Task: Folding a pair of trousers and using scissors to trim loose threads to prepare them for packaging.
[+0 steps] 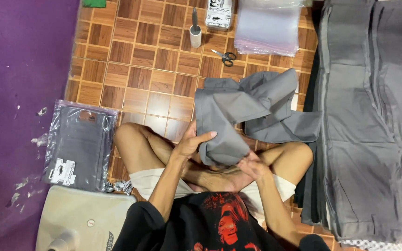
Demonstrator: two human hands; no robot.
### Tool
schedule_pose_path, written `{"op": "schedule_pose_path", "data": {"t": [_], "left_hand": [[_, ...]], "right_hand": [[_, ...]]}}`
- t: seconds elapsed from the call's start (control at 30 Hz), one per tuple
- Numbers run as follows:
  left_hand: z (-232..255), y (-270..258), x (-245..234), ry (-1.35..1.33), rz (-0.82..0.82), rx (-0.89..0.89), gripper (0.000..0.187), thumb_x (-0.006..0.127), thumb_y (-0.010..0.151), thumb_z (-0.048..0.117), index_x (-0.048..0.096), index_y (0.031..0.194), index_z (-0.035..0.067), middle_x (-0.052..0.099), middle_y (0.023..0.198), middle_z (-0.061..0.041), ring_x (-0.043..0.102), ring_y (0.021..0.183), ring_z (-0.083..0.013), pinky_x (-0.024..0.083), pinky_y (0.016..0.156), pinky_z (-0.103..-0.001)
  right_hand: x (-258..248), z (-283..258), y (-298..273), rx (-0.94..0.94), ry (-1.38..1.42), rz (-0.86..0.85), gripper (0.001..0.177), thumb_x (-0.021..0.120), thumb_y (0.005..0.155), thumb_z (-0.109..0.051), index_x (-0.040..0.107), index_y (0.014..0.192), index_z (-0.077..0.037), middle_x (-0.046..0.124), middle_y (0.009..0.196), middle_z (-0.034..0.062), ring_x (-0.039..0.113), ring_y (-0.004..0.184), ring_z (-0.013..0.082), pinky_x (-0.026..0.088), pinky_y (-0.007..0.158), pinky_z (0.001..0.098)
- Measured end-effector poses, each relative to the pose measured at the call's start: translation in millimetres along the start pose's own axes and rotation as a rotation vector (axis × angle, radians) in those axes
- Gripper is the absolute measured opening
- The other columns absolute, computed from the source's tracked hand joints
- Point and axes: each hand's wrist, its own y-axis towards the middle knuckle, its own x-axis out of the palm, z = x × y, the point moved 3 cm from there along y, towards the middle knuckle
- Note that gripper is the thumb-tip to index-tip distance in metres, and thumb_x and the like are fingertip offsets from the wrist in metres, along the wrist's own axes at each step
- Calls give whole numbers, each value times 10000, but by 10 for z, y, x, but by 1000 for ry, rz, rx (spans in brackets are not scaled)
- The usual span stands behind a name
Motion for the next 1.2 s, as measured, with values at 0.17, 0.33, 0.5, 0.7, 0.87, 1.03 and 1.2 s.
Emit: {"op": "schedule_pose_path", "data": {"t": [0.17, 0.33, 0.5, 0.7, 0.87, 1.03, 1.2], "left_hand": [[185, 118, 277, -162, 11, -12, 695, 722, 804, -105, 544, 1439, 117, 680, 1238, -76, 633, 1122, -207, 529, 968, -374], [99, 235, 123, -454, -48, 36, 893, 515, 791, -165, 362, 1591, 203, 531, 1501, -125, 546, 1333, -329, 447, 1115, -503], [247, 201, 141, -500, -62, 77, 935, 469, 794, -171, 304, 1623, 230, 475, 1560, -89, 501, 1378, -291, 396, 1162, -475], [496, -57, 397, -411, 32, 80, 775, 545, 886, 139, 287, 1616, 179, 432, 1569, -156, 499, 1339, -343, 350, 1165, -531], [674, -651, 850, 323, 146, 360, 1034, 757, 845, 322, 129, 1634, 95, 207, 1649, -198, 273, 1480, -369, 184, 1214, -545], [117, -832, 759, 1067, 237, 535, 957, 797, 826, 90, 212, 1565, -80, 324, 1556, -340, 373, 1404, -503, 296, 1180, -552], [195, -672, 618, 926, 147, 441, 760, 702, 897, 138, 343, 1550, -15, 523, 1467, -267, 521, 1334, -414, 373, 1151, -519]], "right_hand": [[84, 3, -104, 214, -436, 379, 327, 703, 925, -91, 678, 1219, 51, 753, 1076, 182, 724, 977, 262, 584, 895, 456], [-416, 88, -572, 313, -339, 115, 360, 556, 980, -32, 537, 1316, 97, 732, 999, 280, 780, 769, 364, 647, 588, 489], [-106, 4, -371, 292, -313, 104, 437, 575, 958, 33, 455, 1371, 108, 717, 1034, 295, 771, 730, 398, 629, 499, 524], [315, -163, -71, 171, -566, 420, 824, 700, 783, 140, 389, 1538, 27, 574, 1410, 187, 555, 1244, 270, 494, 996, 500], [234, -320, 149, 75, -762, 434, 857, 639, 790, 132, 340, 1577, -33, 561, 1397, 152, 540, 1234, 238, 482, 1032, 473], [687, -542, 535, -66, -568, 463, 831, 554, 786, 151, 345, 1567, -44, 539, 1383, 184, 543, 1248, 325, 458, 1040, 589], [614, -579, 561, -136, -441, 512, 859, 526, 742, 173, 351, 1552, -53, 531, 1407, 204, 549, 1277, 377, 457, 1049, 612]]}}
